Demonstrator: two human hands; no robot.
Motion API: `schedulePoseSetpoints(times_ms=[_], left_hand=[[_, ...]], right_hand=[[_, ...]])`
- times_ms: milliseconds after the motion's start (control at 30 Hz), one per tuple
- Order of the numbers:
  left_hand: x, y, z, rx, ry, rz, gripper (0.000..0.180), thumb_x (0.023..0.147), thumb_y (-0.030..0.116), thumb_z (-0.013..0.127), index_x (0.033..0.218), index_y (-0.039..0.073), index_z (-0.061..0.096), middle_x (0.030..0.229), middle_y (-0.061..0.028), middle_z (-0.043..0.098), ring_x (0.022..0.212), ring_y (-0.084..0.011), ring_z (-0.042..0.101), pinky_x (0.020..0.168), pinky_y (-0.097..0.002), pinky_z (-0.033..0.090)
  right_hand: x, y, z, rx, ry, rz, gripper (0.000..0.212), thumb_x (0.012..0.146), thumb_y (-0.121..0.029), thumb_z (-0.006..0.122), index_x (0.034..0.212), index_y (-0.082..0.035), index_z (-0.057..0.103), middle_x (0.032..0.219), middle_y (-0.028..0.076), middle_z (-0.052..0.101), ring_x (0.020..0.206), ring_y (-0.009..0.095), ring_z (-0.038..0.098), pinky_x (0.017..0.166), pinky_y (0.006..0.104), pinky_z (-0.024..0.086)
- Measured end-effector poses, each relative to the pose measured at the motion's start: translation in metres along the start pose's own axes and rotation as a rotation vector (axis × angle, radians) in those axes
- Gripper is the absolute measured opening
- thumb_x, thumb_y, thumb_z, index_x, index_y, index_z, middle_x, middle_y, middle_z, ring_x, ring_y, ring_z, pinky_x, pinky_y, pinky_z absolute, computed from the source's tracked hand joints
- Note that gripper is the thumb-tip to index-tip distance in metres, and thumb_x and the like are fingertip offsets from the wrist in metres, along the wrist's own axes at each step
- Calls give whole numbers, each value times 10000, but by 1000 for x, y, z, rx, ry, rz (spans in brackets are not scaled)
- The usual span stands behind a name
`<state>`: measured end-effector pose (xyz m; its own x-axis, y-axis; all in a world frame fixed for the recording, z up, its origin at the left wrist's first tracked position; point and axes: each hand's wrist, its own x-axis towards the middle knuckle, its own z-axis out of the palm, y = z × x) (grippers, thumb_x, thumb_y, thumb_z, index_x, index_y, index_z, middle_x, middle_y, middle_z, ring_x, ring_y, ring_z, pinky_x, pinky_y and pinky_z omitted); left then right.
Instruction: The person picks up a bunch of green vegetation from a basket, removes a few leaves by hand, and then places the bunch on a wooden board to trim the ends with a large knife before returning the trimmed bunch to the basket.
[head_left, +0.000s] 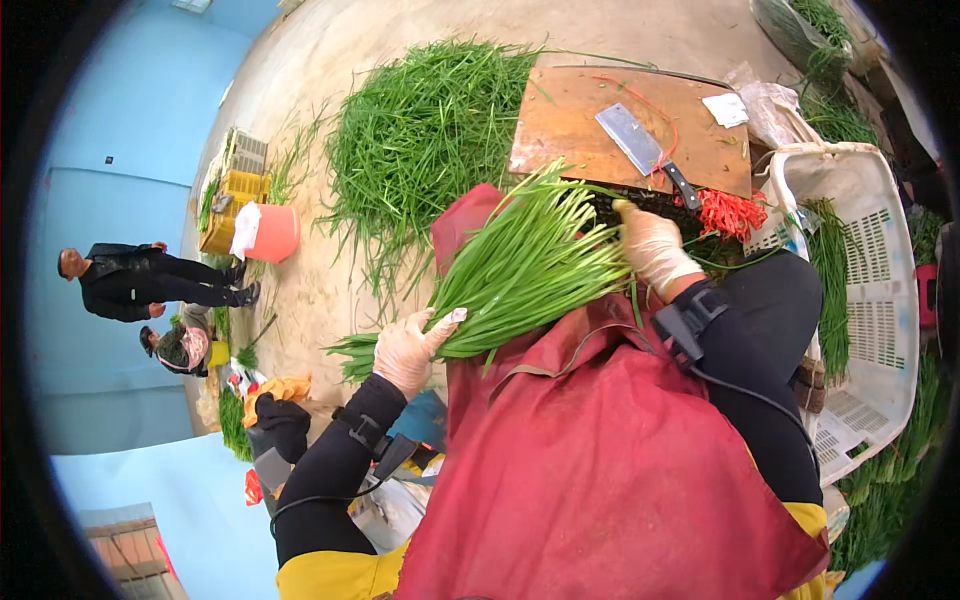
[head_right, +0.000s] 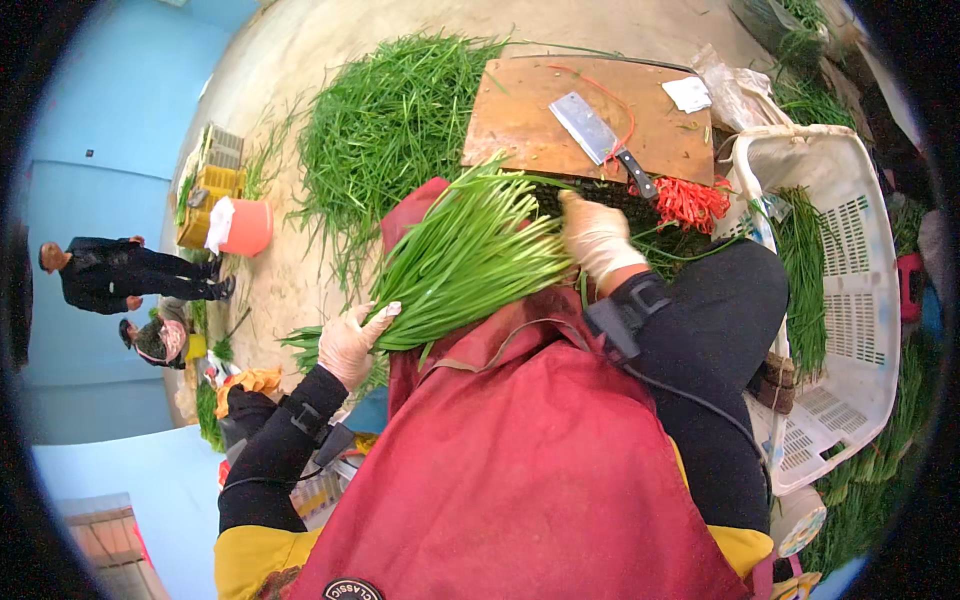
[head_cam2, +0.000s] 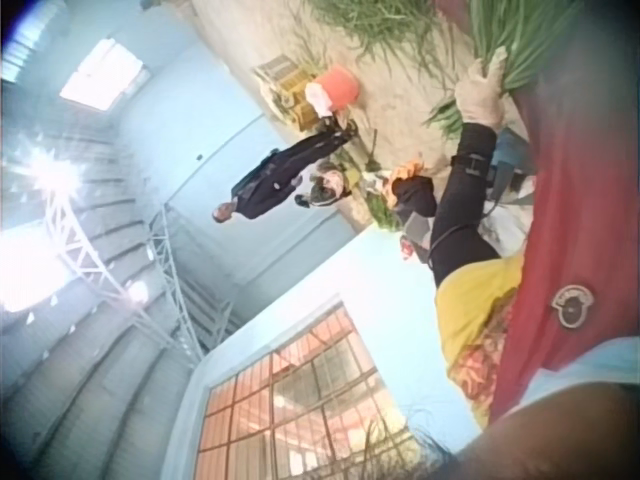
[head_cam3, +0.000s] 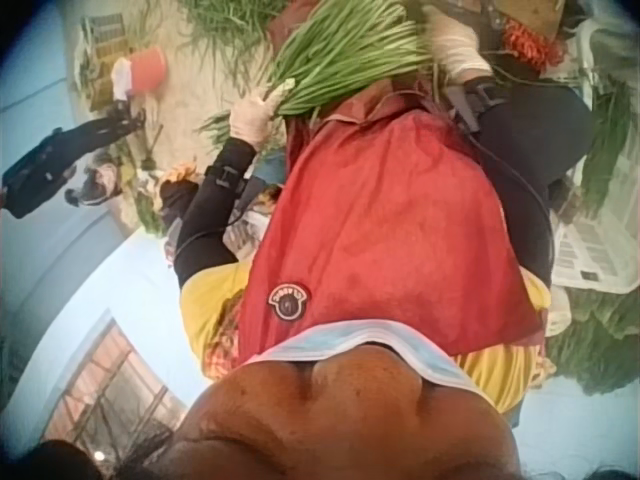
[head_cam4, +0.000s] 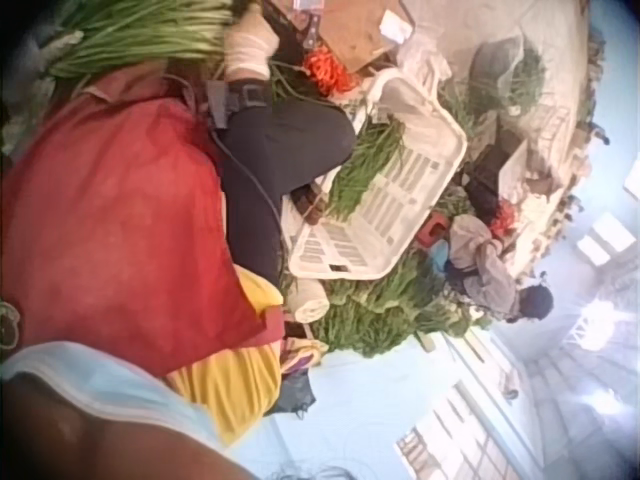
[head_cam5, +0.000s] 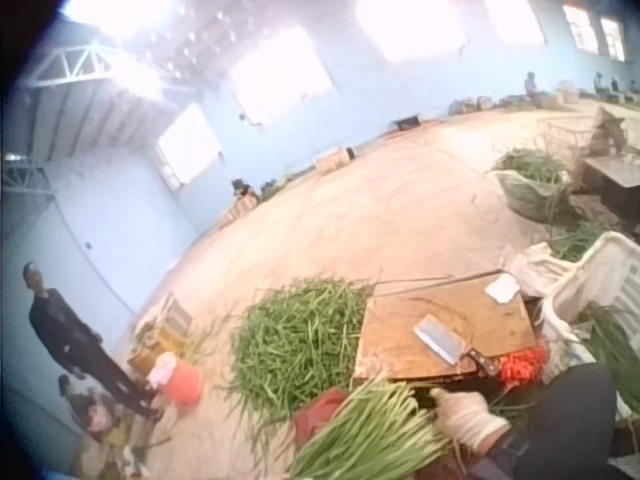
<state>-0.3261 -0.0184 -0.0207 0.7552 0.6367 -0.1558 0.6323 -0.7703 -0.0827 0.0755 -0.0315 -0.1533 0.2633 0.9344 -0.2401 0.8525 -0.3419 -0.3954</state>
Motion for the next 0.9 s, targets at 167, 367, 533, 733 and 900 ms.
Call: schedulePoseSetpoints(times_ms=[167, 367, 533, 733, 900], left_hand=[[1, -2, 1, 23, 32, 26, 789, 765, -22, 600, 1434, 375, 469, 1180, -188, 635, 948, -369, 656, 763, -448, 541], [5, -2, -2, 2, -19, 10, 781, 793, -3, 592, 1448, 397, 448, 1187, -172, 630, 955, -355, 651, 784, -450, 529], [8, 0, -6, 27, -46, 15, 827, 763, -17, 618, 1452, 404, 438, 1203, -170, 626, 954, -355, 652, 786, -455, 528], [7, -2, -6, 18, -35, 21, 830, 755, -16, 628, 1445, 407, 443, 1216, -156, 623, 957, -354, 652, 789, -454, 528], [8, -3, -6, 31, -3, 39, 858, 688, -44, 646, 1419, 376, 482, 1212, -164, 625, 965, -373, 649, 783, -457, 533]], right_hand=[[-14, 80, -26, -214, -328, 185, 274, 857, -227, 588, 1101, -177, 702, 1110, 121, 709, 1077, 344, 664, 942, 474, 507], [-21, 21, -67, 272, 398, -559, 297, 897, -366, 613, 920, -92, 725, 890, 154, 688, 830, 369, 653, 762, 478, 519], [-7, -68, -65, -112, -217, -354, 521, 911, -549, 547, 1053, -88, 743, 1041, 177, 715, 1033, 342, 669, 895, 425, 512], [-6, -75, -61, 172, -522, -360, 424, 874, -467, 629, 1080, -111, 731, 1035, 161, 716, 1012, 345, 668, 876, 424, 512], [-9, -68, -42, 228, -402, -343, 304, 875, -361, 647, 1019, -106, 729, 992, 174, 710, 988, 365, 663, 858, 437, 516]])
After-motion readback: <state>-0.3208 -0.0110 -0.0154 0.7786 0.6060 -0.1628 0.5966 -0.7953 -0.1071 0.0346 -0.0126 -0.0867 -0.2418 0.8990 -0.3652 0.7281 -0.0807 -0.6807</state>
